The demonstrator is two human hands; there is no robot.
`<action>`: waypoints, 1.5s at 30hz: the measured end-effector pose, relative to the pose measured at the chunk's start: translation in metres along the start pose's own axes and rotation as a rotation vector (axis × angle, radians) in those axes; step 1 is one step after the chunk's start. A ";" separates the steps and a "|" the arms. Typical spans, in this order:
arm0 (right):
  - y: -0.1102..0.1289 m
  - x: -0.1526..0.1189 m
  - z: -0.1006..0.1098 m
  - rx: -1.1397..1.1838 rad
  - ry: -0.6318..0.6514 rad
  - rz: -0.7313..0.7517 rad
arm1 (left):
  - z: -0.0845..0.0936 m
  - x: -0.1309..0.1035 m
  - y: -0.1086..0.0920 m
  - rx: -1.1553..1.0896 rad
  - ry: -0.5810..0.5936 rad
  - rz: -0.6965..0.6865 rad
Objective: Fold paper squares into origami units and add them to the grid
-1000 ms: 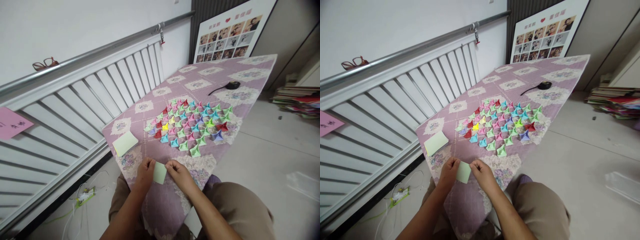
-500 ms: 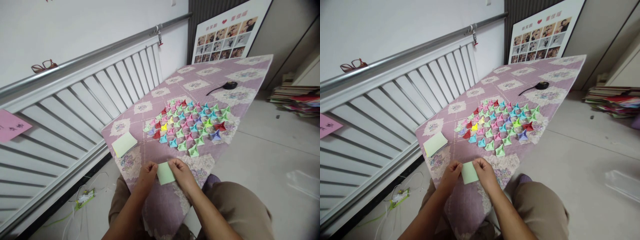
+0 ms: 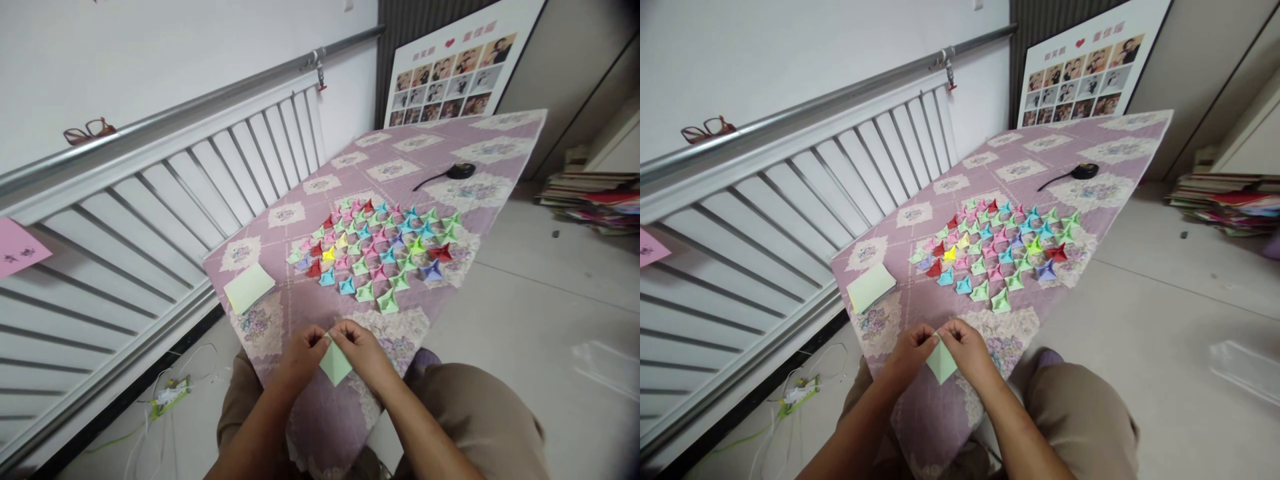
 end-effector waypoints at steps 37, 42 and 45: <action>-0.005 -0.001 -0.009 0.242 0.118 -0.095 | 0.013 0.002 0.002 -0.103 -0.456 0.086; -0.002 -0.007 -0.018 0.136 0.318 -0.113 | 0.013 0.002 0.002 -0.195 -0.492 0.059; -0.005 -0.005 -0.016 0.110 0.266 -0.152 | 0.012 0.002 0.008 -0.239 -0.468 0.056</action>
Point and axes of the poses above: each hand's wrist, its own x-axis towards the middle knuckle, its own z-axis out of the back of the hand, y = z × x, the point moved 1 cm from there along x, towards the middle knuckle, and after that the axes turned 10 degrees about -z, right-handed, at the moved point
